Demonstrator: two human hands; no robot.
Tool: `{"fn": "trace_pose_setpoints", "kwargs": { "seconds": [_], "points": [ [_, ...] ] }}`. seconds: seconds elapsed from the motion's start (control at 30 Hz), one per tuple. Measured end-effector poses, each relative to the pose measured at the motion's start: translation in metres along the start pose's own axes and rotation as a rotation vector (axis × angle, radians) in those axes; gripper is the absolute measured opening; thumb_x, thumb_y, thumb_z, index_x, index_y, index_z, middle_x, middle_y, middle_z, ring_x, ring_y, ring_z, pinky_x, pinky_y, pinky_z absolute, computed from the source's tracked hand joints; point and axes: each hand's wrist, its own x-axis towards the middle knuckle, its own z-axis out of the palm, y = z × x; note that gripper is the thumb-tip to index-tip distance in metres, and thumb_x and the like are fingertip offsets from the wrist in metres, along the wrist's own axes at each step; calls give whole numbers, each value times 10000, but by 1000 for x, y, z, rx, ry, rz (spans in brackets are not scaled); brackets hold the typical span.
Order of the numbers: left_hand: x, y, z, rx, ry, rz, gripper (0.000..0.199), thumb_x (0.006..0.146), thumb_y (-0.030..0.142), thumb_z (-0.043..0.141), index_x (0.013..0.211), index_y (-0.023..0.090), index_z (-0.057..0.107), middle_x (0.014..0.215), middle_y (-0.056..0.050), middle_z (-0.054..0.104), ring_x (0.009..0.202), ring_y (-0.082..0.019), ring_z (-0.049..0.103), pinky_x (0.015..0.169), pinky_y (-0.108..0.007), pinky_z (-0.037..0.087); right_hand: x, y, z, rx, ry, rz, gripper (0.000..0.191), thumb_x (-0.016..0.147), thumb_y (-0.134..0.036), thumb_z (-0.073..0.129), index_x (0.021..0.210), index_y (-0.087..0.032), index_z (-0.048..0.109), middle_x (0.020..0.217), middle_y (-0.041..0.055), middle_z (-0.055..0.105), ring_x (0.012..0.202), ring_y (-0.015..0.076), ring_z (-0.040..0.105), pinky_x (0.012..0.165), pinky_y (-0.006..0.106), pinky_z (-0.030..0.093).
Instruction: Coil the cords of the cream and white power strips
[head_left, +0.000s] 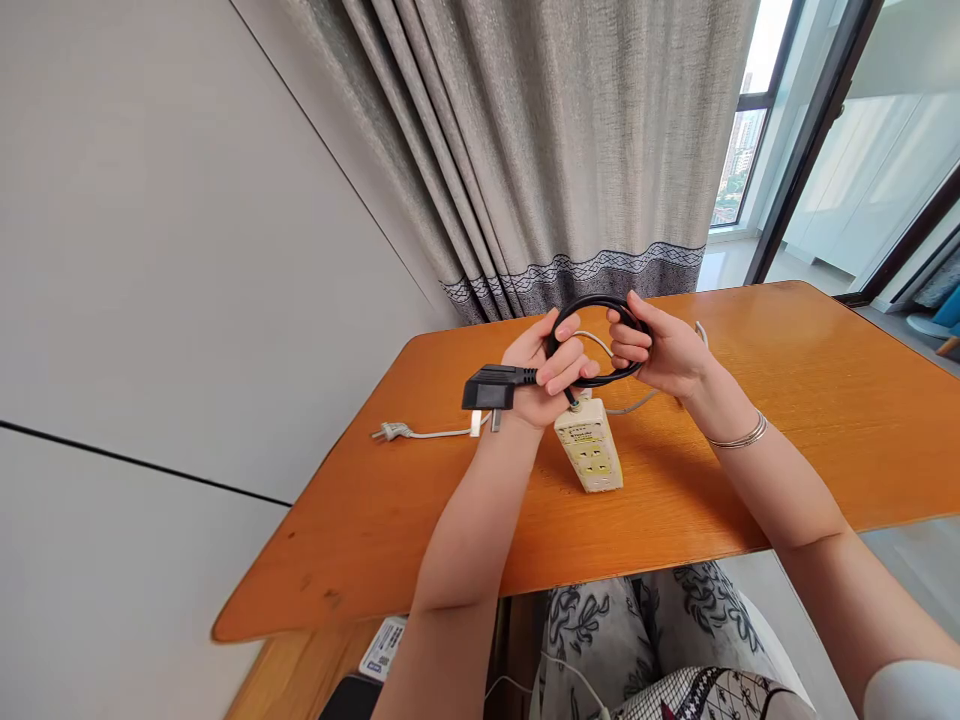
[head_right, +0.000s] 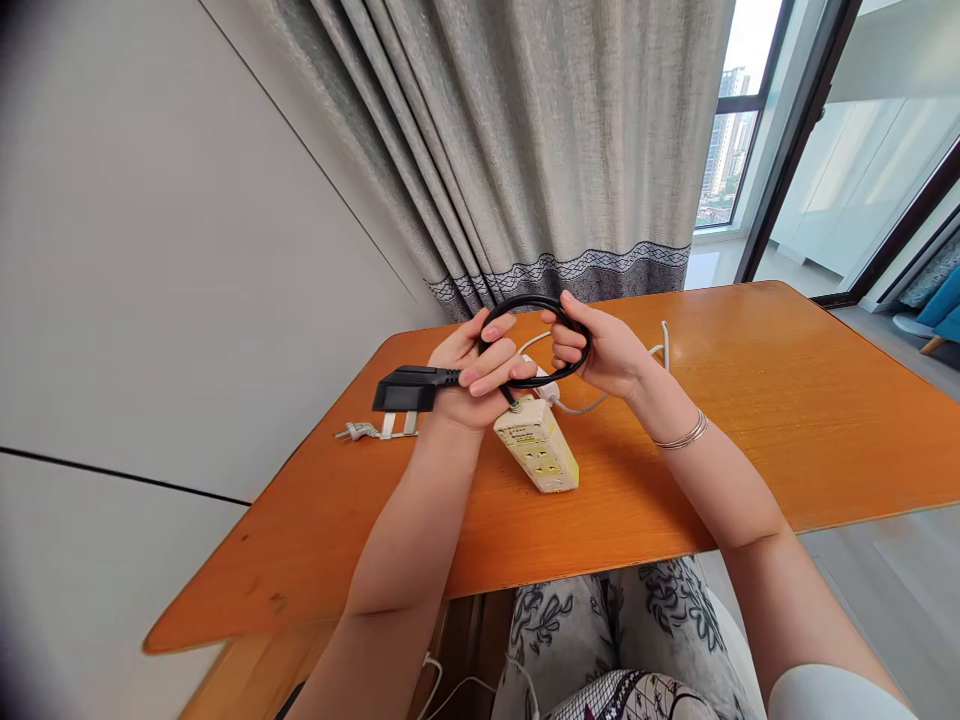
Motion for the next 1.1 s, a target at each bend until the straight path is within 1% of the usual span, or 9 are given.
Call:
{"fn": "trace_pose_setpoints", "kwargs": {
  "seconds": [0.13, 0.27, 0.43, 0.6, 0.7, 0.77, 0.87, 0.93, 1.1],
  "points": [
    [5, 0, -3, -3, 13, -33, 511, 1100, 346, 187, 638, 210, 356, 335, 116, 137, 251, -68, 154, 494, -219, 423, -1, -2, 4, 175, 11, 95, 447, 1083, -442, 425, 734, -185, 534, 492, -127, 140, 397, 54, 112, 438, 155, 302],
    [8, -1, -3, 2, 23, -55, 532, 1102, 336, 191, 646, 197, 427, 355, 120, 133, 261, -55, 165, 492, -201, 435, 4, 3, 9, 303, 136, 111, 473, 1105, -387, 339, 697, -191, 476, 475, -130, 106, 387, 56, 66, 385, 153, 214],
    [14, 0, -4, 65, 73, -45, 574, 1097, 302, 195, 758, 140, 629, 395, 98, 283, 284, -38, 271, 559, -191, 505, 7, 6, 15, 391, 305, 61, 470, 1117, -332, 301, 696, -191, 456, 449, -137, 108, 364, 49, 57, 357, 152, 154],
    [25, -8, -9, 213, 163, 78, 434, 1067, 313, 353, 898, 122, 704, 497, 56, 486, 342, -50, 414, 528, -197, 492, 8, 9, 14, 437, 369, -14, 422, 1111, -327, 344, 722, -201, 451, 438, -143, 130, 353, 49, 80, 349, 149, 167],
    [30, -16, -16, 338, 191, 230, 326, 1022, 378, 501, 998, 128, 709, 643, 11, 640, 410, -59, 518, 534, -207, 493, 9, 11, 11, 457, 365, -40, 364, 1084, -335, 435, 741, -213, 443, 442, -145, 139, 352, 55, 103, 340, 150, 195],
    [32, -20, -21, 419, 184, 345, 331, 984, 441, 574, 1098, 154, 693, 780, -30, 719, 518, -95, 623, 584, -231, 527, 8, 10, 10, 478, 366, -53, 349, 1072, -338, 466, 747, -216, 443, 443, -144, 146, 347, 56, 116, 334, 151, 206],
    [34, -24, -30, 510, 92, 414, 480, 944, 544, 604, 1299, 222, 615, 1014, -78, 759, 747, -168, 729, 715, -299, 585, 6, 4, 10, 528, 378, -60, 359, 1084, -330, 435, 744, -213, 445, 441, -144, 148, 334, 53, 130, 327, 149, 204],
    [36, -26, -38, 562, -47, 418, 587, 931, 583, 602, 1420, 267, 527, 1185, -103, 729, 876, -204, 742, 797, -353, 602, 3, -1, 10, 575, 389, -52, 386, 1102, -319, 375, 739, -208, 445, 440, -145, 136, 323, 47, 138, 327, 141, 197],
    [41, -30, -54, 785, -429, 496, 896, 875, 462, 727, 1609, 414, 216, 1581, -130, 452, 1087, -232, 691, 951, -436, 573, -1, -11, 7, 651, 385, -53, 419, 1120, -315, 313, 743, -200, 454, 442, -148, 128, 307, 37, 158, 326, 132, 191]
  ]
}}
